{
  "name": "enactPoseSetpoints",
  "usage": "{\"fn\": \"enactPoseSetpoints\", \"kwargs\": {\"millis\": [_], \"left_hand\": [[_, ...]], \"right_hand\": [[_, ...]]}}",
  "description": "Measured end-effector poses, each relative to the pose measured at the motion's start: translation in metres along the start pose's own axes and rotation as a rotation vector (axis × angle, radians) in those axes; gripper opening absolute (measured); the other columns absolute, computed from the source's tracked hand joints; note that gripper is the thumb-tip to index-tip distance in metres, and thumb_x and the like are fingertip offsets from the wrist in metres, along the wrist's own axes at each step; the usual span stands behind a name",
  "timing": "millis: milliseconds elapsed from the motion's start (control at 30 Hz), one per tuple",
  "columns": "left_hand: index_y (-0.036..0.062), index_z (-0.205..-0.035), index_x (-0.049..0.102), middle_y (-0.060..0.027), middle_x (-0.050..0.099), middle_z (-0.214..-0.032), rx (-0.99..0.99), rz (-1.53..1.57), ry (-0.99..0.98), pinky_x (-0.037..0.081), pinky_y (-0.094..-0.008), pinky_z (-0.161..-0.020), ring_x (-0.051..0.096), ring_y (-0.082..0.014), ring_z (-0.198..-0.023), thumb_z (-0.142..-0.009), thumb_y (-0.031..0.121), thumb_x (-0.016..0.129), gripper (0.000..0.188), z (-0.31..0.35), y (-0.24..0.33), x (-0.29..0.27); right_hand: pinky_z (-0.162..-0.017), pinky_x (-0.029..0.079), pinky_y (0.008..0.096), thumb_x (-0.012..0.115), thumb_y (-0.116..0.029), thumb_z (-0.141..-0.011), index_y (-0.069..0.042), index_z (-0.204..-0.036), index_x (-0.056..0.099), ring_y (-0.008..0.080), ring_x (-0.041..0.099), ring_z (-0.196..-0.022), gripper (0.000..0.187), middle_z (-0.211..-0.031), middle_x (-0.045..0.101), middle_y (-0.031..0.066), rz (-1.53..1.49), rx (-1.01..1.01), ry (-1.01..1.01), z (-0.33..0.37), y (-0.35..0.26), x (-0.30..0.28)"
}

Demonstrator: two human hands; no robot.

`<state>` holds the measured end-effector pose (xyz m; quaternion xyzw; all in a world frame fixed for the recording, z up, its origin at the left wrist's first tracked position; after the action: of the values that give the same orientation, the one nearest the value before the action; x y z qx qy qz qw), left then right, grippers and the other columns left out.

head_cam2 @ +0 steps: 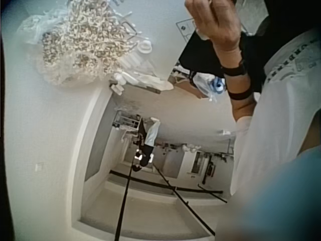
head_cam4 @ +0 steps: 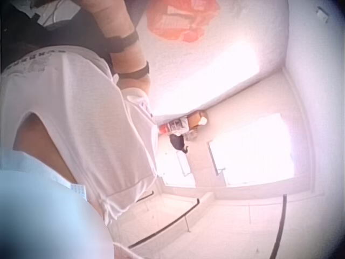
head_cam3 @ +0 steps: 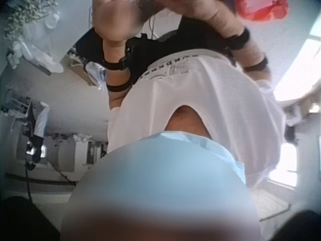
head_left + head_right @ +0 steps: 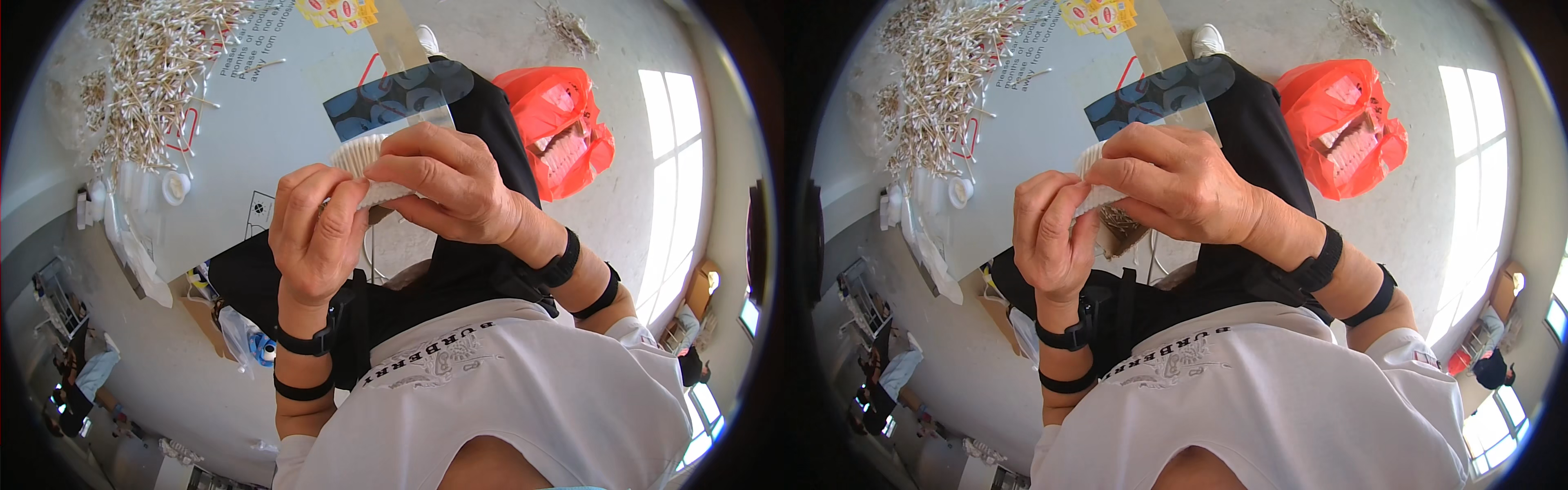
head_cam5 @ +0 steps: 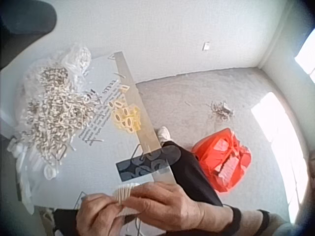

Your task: The recorder is seen counting and packaging cotton swabs into small plastic containers and then putting them into a larger plastic bag.

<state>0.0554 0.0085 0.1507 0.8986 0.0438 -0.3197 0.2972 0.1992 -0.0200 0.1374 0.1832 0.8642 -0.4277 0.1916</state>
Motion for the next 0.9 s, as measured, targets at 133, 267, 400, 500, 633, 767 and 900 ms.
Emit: {"fn": "enactPoseSetpoints", "kwargs": {"millis": [133,267,400,500,633,767,900], "left_hand": [[-0.0024,-0.096,0.065,-0.0137,0.063,-0.094,0.004,0.020,0.016,0.054,-0.0364,-0.068,0.063,-0.0316,-0.083,-0.057,-0.014,0.073,0.041,0.000,0.000,0.002],[-0.0020,-0.096,0.064,-0.0130,0.062,-0.092,-0.006,0.076,0.014,0.054,-0.0362,-0.067,0.063,-0.0308,-0.082,-0.057,-0.014,0.073,0.042,0.002,-0.002,0.002],[-0.0004,-0.098,0.065,-0.0118,0.062,-0.091,-0.054,0.138,-0.010,0.053,-0.0354,-0.065,0.062,-0.0296,-0.080,-0.057,-0.014,0.073,0.044,0.002,-0.003,0.002],[0.0006,-0.098,0.065,-0.0114,0.061,-0.089,-0.064,0.162,-0.011,0.052,-0.0346,-0.063,0.062,-0.0291,-0.079,-0.057,-0.013,0.073,0.044,0.002,-0.003,0.003],[0.0006,-0.098,0.065,-0.0112,0.060,-0.088,-0.066,0.179,-0.004,0.052,-0.0339,-0.062,0.061,-0.0284,-0.078,-0.058,-0.009,0.072,0.042,0.002,-0.003,0.001],[0.0008,-0.096,0.065,-0.0113,0.060,-0.087,-0.055,0.155,-0.006,0.051,-0.0338,-0.060,0.061,-0.0280,-0.075,-0.061,-0.003,0.071,0.035,-0.003,0.001,0.001],[-0.0010,-0.093,0.064,-0.0117,0.060,-0.083,-0.044,0.141,0.043,0.051,-0.0341,-0.059,0.060,-0.0284,-0.071,-0.062,-0.001,0.068,0.031,-0.003,0.004,0.000]], "right_hand": [[-0.060,0.050,0.0318,0.080,-0.008,-0.070,-0.004,-0.103,0.065,0.0254,0.062,-0.076,0.036,-0.097,0.059,0.0116,-0.057,0.032,-0.035,-0.004,0.001,0.002],[-0.059,0.049,0.0309,0.080,-0.007,-0.069,-0.005,-0.097,0.064,0.0247,0.061,-0.073,0.032,-0.096,0.058,0.0105,-0.161,0.095,-0.102,-0.006,0.003,0.003],[-0.057,0.049,0.0304,0.078,-0.003,-0.068,-0.005,-0.093,0.062,0.0241,0.060,-0.070,0.029,-0.094,0.058,0.0100,-0.198,0.167,-0.144,-0.005,0.007,0.003],[-0.056,0.048,0.0302,0.075,0.000,-0.066,-0.005,-0.094,0.062,0.0239,0.060,-0.067,0.030,-0.092,0.058,0.0098,-0.190,0.109,-0.134,-0.004,0.006,0.002],[-0.055,0.048,0.0300,0.073,0.002,-0.066,-0.004,-0.094,0.062,0.0239,0.060,-0.068,0.030,-0.091,0.058,0.0102,-0.212,0.146,-0.135,-0.003,0.004,0.003],[-0.055,0.049,0.0303,0.070,0.003,-0.064,-0.002,-0.093,0.062,0.0246,0.061,-0.067,0.030,-0.088,0.059,0.0106,-0.186,0.141,-0.091,-0.001,0.000,0.002],[-0.052,0.049,0.0304,0.069,0.003,-0.063,-0.002,-0.091,0.061,0.0251,0.060,-0.063,0.030,-0.086,0.060,0.0107,-0.167,0.102,-0.040,-0.003,-0.004,0.001]]}}
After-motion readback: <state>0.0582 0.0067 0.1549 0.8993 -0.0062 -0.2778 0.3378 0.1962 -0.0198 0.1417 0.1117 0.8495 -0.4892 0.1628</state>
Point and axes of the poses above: each hand's wrist, its own z-axis away from the middle knuckle, its own x-axis out of the palm, y = z × x, the point moved 7 cm from there along -z, towards the middle knuckle
